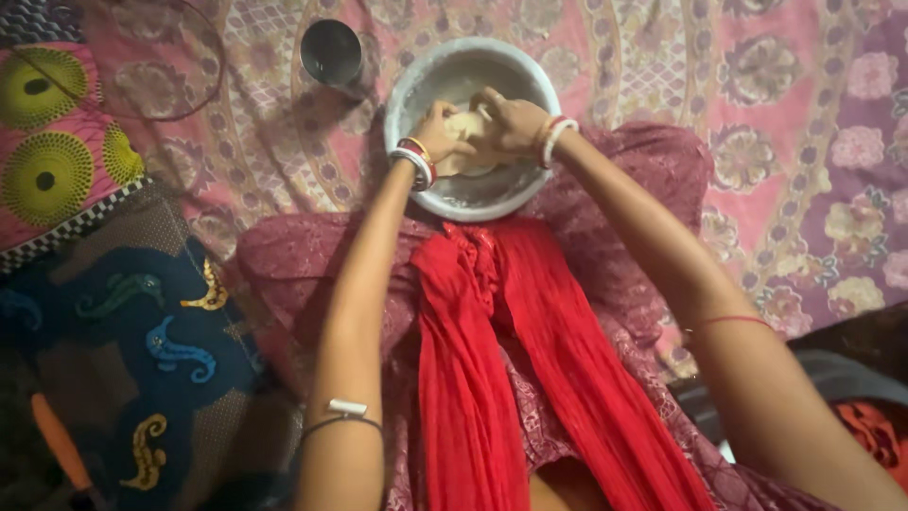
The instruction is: The person kneads dough inside a metal bowl by hand.
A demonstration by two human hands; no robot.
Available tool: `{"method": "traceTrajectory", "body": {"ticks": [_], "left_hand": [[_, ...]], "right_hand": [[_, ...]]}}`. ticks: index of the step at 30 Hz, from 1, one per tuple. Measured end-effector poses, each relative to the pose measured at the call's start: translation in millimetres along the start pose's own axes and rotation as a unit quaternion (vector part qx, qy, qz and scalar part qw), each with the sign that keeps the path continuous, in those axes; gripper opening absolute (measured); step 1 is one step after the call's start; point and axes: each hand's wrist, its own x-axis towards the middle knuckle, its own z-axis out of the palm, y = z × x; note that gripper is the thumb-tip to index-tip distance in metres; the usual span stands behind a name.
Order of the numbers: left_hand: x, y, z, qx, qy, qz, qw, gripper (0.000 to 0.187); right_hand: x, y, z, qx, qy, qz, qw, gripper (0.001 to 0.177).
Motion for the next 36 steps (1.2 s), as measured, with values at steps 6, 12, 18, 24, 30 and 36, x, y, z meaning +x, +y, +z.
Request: {"method": "traceTrajectory", "body": {"ticks": [6, 12, 18, 24, 30, 36], "left_hand": [[-23, 109, 22, 0.265, -0.111, -0.089, 0.954, 0.057], [-46, 105, 56, 0.34, 0.116, 0.022, 0.933, 0.015], [21, 53, 53, 0.313, 0.067, 0.052, 0.946, 0.013], [73, 18, 54, 0.341, 0.063, 0.01, 0.938, 0.014], [81, 15, 48, 0.362, 0.026, 0.006, 0.932, 0.018], [0, 54, 31, 0.209, 0.221, 0.131, 0.944, 0.026]], "right_hand": [[-32, 0, 6, -0.037, -0.01, 0.019, 0.999, 0.061], [-36, 32, 58, -0.352, 0.088, 0.039, 0.931, 0.02], [2, 52, 63, -0.283, 0.083, 0.101, 0.95, 0.02], [59, 55, 46, -0.268, -0.005, 0.185, 0.945, 0.024], [70, 56, 60, -0.208, 0.014, 0.263, 0.942, 0.036], [8, 13, 53, -0.142, 0.148, 0.251, 0.946, 0.075]]}}
